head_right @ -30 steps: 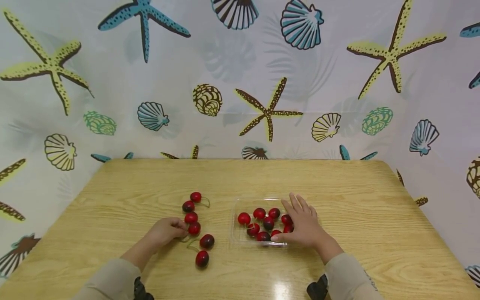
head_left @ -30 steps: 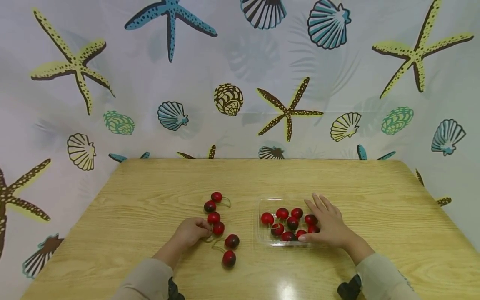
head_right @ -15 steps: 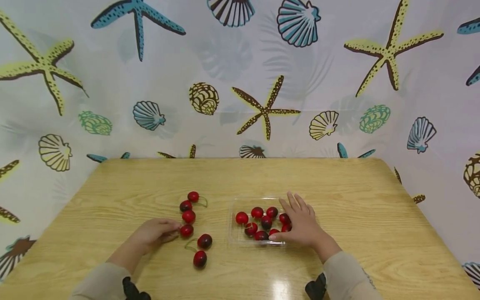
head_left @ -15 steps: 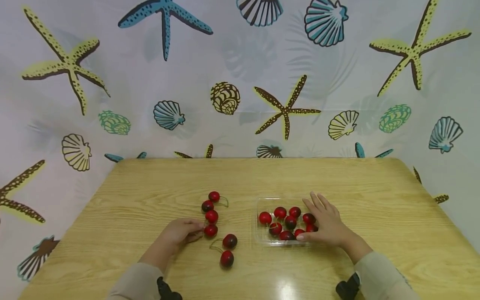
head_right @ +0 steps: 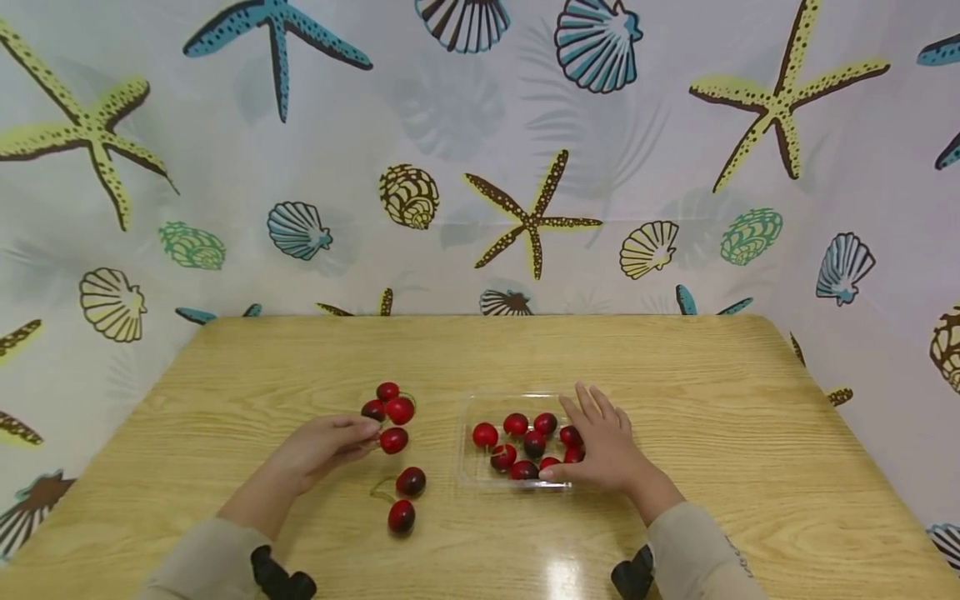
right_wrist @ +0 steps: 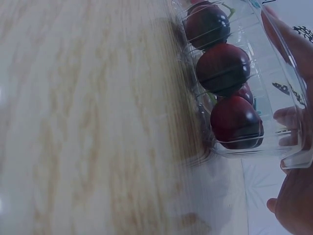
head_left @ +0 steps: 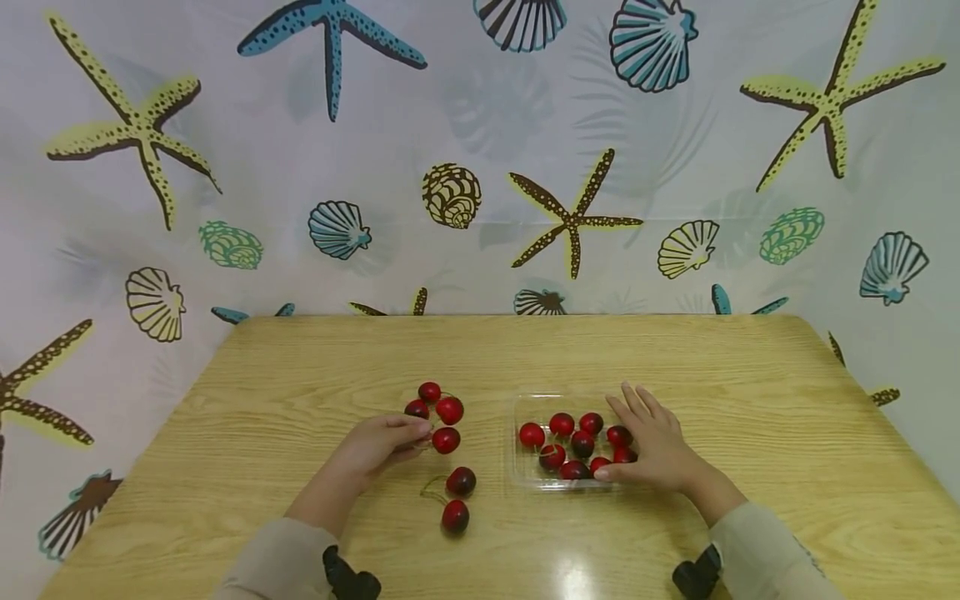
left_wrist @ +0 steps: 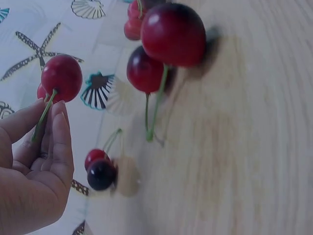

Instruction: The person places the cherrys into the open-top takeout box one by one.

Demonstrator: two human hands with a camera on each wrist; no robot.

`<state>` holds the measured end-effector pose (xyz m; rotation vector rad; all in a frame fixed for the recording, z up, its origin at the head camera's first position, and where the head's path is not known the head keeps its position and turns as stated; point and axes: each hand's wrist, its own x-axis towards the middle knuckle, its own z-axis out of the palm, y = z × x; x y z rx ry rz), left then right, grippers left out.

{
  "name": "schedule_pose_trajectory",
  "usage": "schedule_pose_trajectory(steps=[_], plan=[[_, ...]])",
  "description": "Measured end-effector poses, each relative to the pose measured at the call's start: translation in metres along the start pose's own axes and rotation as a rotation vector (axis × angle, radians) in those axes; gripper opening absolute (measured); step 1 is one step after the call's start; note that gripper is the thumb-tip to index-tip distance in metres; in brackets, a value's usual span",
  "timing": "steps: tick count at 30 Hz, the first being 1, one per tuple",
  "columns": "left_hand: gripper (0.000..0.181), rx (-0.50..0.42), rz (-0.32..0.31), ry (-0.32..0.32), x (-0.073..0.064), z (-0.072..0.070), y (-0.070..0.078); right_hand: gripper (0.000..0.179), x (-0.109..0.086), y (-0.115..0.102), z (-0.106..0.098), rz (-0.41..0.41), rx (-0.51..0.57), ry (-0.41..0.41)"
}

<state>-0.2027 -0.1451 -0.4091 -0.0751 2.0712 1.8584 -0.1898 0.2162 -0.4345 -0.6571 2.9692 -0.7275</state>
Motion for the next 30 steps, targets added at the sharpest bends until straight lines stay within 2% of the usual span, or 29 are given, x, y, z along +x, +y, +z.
schedule_pose_trajectory(steps=[7, 15, 30], plan=[[0.025, 0.015, 0.034, -0.072, 0.006, 0.018, 0.013, 0.095, 0.0, 0.001, 0.0, -0.002, -0.005, 0.007], [0.024, 0.102, 0.077, -0.178, 0.016, 0.039, 0.024, 0.095, 0.0, -0.001, -0.001, -0.008, -0.007, 0.009], [0.018, 0.187, 0.074, -0.261, 0.032, 0.082, 0.034, 0.096, 0.0, 0.0, 0.0, -0.024, 0.004, 0.02]])
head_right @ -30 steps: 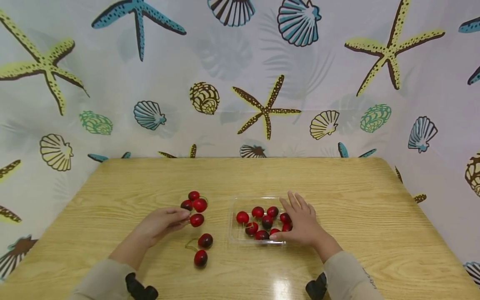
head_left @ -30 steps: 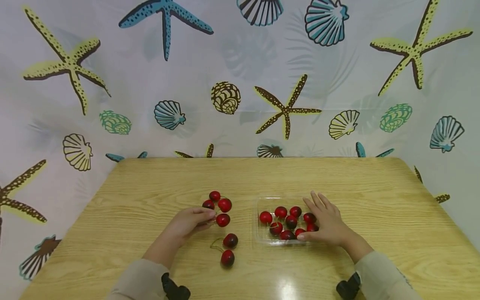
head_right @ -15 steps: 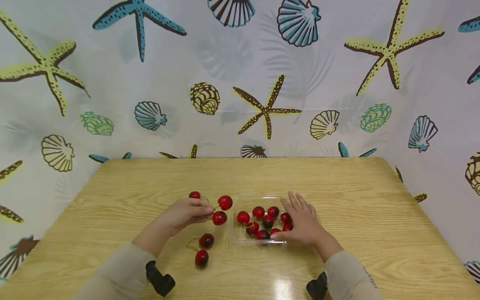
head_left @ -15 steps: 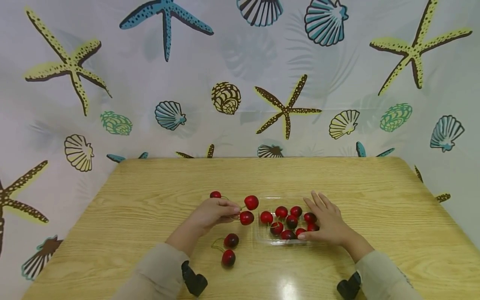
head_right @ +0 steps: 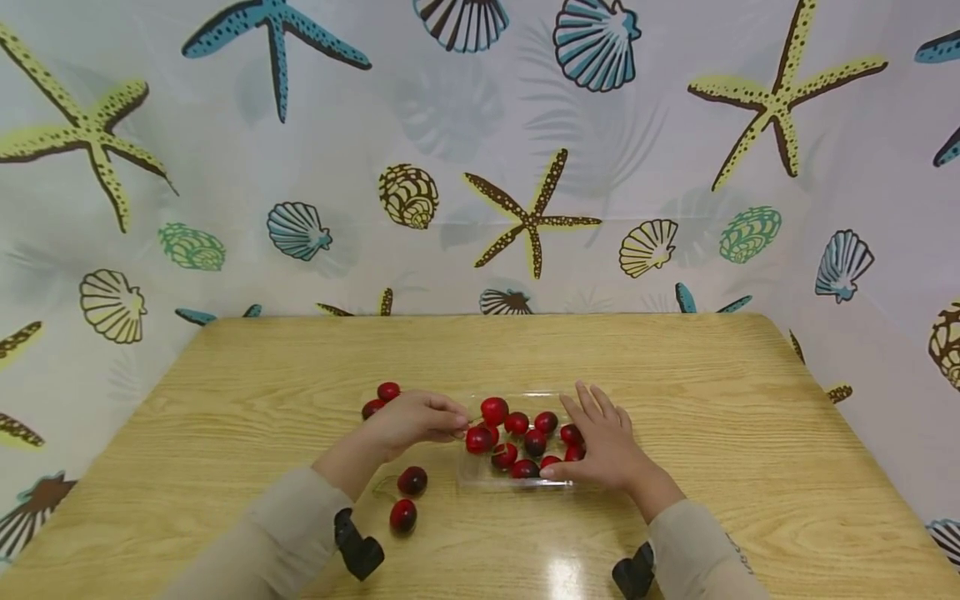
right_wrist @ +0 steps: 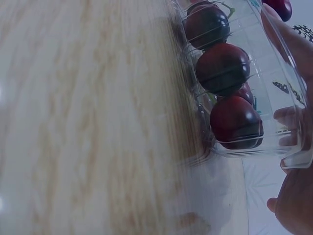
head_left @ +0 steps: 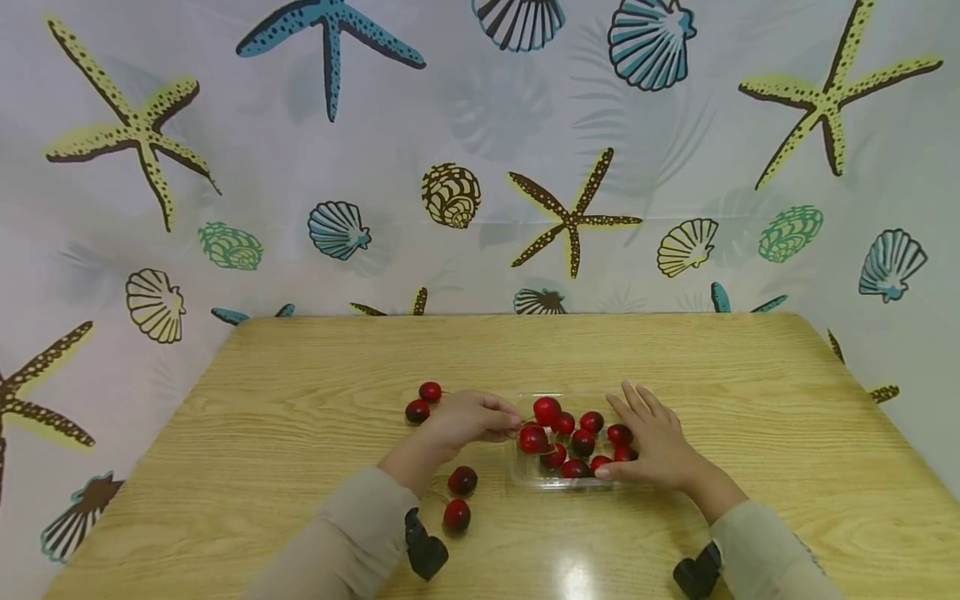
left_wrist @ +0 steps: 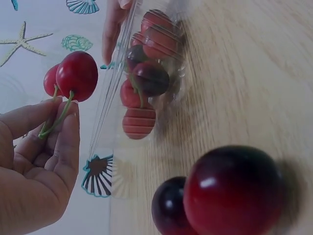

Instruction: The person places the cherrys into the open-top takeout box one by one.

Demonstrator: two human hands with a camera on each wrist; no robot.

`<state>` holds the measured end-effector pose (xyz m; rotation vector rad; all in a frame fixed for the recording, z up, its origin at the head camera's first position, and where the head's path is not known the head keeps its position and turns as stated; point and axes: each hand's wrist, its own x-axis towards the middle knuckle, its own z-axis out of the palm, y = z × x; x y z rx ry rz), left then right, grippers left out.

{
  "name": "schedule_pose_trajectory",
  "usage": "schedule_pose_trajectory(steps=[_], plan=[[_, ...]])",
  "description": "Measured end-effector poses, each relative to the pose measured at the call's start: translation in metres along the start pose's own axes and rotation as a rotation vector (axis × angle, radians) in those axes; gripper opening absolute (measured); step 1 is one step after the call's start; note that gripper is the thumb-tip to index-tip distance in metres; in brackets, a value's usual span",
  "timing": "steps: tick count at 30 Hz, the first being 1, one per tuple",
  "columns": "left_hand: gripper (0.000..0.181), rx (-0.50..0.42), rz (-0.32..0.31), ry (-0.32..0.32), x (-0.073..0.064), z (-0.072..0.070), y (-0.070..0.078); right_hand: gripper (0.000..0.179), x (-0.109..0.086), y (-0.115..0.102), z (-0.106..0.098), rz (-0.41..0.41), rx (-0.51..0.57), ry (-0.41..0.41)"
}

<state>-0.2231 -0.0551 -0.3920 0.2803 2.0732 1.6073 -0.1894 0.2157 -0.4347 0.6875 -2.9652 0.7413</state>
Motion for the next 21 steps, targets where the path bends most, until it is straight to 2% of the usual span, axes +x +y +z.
schedule_pose_trajectory(steps=[13, 21], plan=[[0.013, 0.163, -0.026, -0.079, 0.013, 0.022, 0.007, 0.097, 0.001, -0.002, -0.001, 0.02, 0.002, -0.021], [0.012, 0.254, -0.04, -0.095, 0.019, 0.027, 0.008, 0.098, 0.001, -0.001, -0.002, 0.004, 0.011, -0.019]])
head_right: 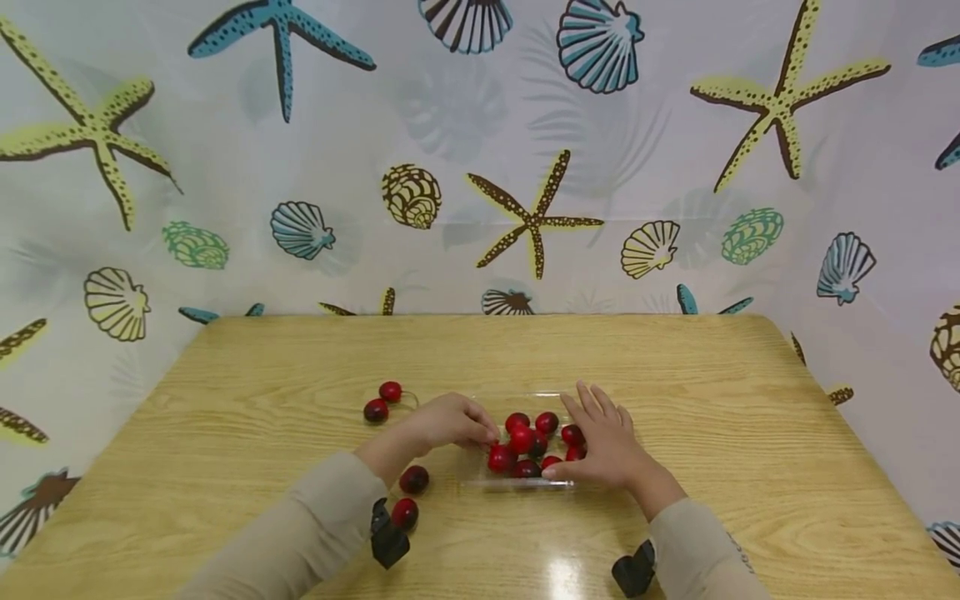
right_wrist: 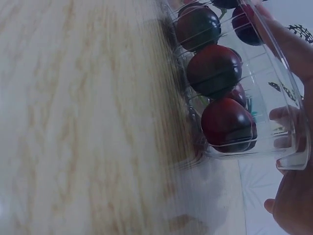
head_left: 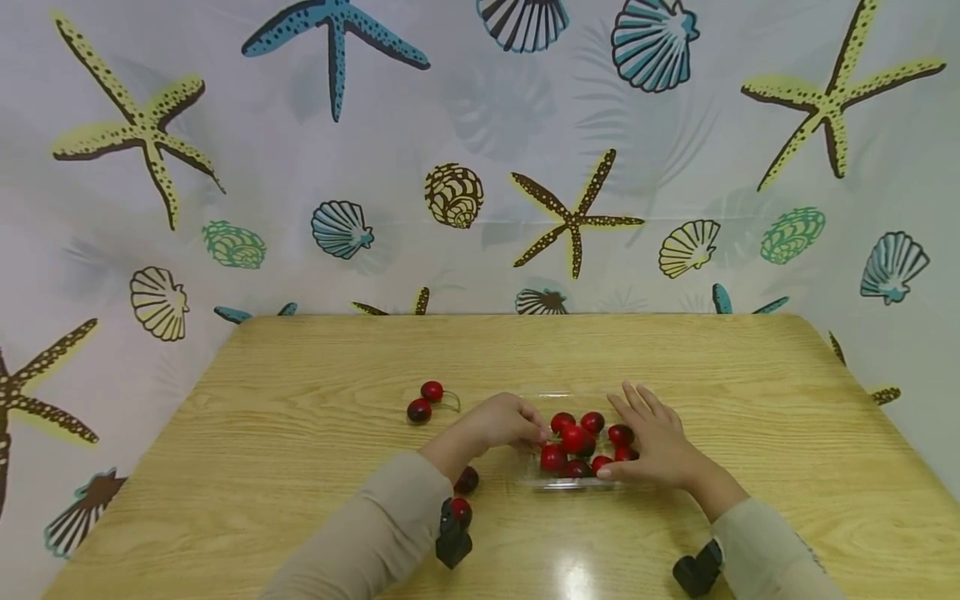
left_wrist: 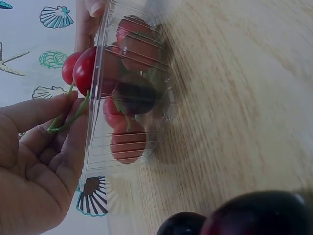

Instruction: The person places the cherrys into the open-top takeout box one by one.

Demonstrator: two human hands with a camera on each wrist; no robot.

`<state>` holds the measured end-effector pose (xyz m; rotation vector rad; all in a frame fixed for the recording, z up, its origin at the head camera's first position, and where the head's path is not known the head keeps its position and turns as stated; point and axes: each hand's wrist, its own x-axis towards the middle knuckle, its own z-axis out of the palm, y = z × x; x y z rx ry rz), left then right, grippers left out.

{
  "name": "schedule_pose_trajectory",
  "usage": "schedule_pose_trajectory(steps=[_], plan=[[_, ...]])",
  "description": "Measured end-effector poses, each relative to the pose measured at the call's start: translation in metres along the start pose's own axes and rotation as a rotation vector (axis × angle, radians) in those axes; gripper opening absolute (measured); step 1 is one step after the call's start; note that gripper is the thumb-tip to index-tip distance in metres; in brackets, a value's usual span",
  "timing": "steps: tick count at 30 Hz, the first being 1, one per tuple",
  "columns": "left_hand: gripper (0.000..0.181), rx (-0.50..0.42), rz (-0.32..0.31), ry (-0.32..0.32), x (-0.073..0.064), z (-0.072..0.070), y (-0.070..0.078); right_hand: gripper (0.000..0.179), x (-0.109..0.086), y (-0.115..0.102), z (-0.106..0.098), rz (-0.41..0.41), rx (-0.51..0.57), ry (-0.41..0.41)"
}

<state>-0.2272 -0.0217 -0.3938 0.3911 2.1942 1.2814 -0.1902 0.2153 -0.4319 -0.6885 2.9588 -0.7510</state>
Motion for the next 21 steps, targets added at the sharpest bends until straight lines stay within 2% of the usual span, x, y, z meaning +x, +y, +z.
schedule_pose_trajectory(steps=[13, 21], plan=[[0.006, 0.098, -0.001, -0.047, 0.0043, 0.0003, 0.0025, 0.099, 0.0007, 0.0007, 0.0002, -0.007, 0.001, -0.003], [0.009, 0.063, -0.011, -0.014, 0.0047, 0.0002, 0.0018, 0.098, 0.0, 0.0003, 0.0002, 0.008, 0.007, -0.008]])
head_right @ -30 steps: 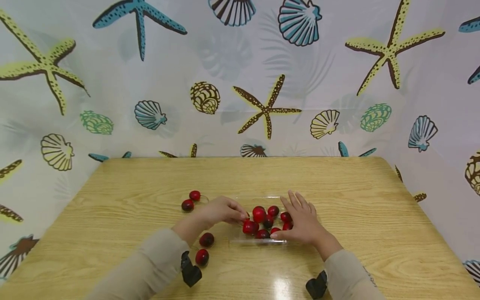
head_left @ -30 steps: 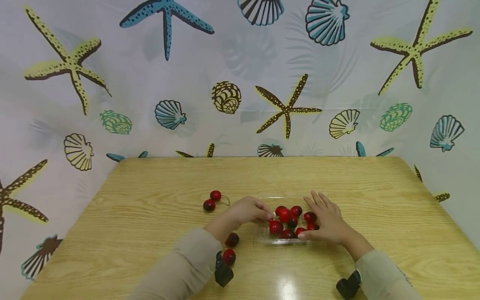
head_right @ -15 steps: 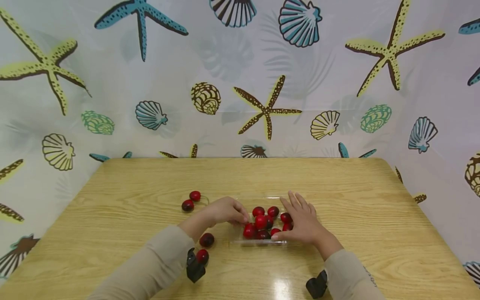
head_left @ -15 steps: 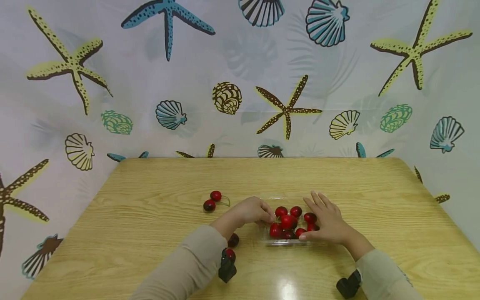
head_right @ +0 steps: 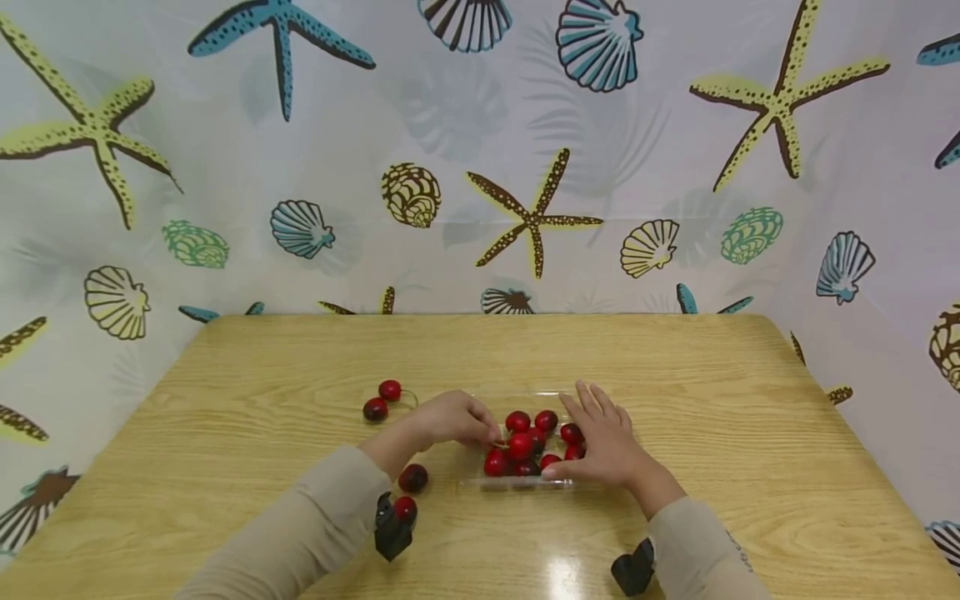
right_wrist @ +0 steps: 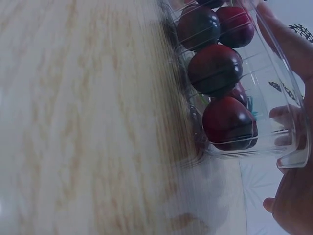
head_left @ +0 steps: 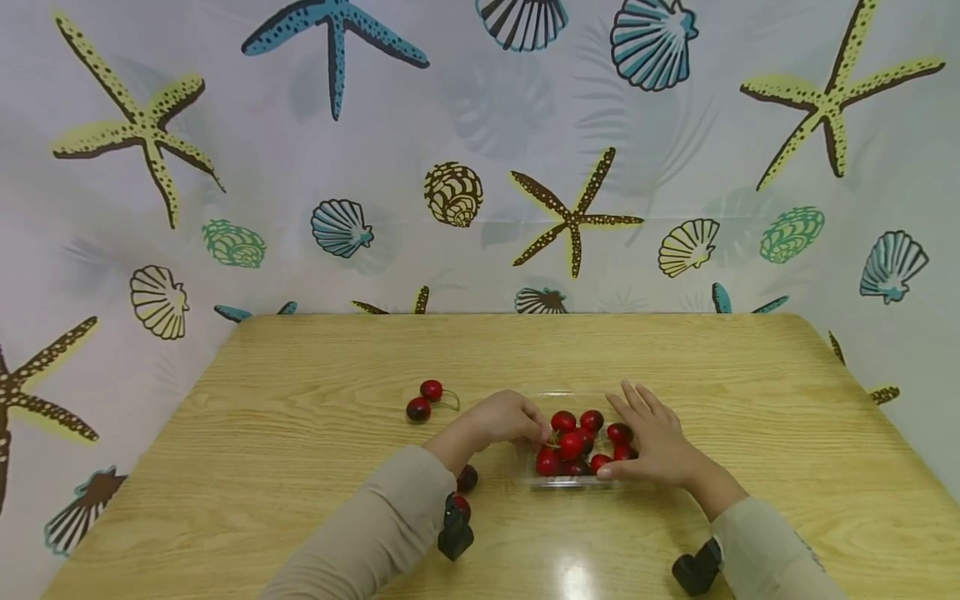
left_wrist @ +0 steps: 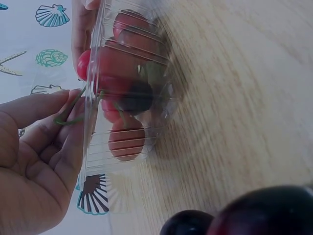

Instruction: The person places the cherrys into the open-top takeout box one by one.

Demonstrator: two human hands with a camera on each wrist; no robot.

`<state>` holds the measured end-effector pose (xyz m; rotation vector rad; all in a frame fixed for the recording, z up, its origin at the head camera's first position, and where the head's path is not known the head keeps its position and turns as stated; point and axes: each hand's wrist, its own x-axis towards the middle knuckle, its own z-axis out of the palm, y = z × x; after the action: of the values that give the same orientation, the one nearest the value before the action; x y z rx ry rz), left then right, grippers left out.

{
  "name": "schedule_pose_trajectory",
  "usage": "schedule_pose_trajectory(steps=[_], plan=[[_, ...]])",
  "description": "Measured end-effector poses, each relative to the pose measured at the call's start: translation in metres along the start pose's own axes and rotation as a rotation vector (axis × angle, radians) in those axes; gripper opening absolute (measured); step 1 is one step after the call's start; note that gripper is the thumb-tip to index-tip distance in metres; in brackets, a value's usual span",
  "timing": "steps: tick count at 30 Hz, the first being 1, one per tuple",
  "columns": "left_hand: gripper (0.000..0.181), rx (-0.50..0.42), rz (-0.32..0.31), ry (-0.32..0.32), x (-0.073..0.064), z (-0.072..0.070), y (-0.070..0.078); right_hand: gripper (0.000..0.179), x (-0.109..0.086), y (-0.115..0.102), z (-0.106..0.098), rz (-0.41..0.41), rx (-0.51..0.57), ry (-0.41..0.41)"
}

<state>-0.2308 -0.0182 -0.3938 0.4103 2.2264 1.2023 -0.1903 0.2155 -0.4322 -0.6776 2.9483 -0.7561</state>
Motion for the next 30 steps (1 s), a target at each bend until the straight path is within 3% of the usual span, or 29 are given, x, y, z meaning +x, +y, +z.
schedule_pose_trajectory(steps=[12, 19, 30], plan=[[0.018, -0.173, 0.005, 0.069, -0.003, -0.007, -0.004, 0.098, 0.0, 0.0, 0.0, 0.014, -0.003, -0.004], [0.022, -0.233, 0.038, 0.064, -0.014, -0.015, -0.006, 0.098, 0.0, 0.0, 0.0, 0.003, -0.001, -0.001], [0.027, -0.288, 0.019, 0.075, -0.035, -0.029, -0.02, 0.098, 0.0, 0.0, 0.002, -0.003, -0.008, 0.001]])
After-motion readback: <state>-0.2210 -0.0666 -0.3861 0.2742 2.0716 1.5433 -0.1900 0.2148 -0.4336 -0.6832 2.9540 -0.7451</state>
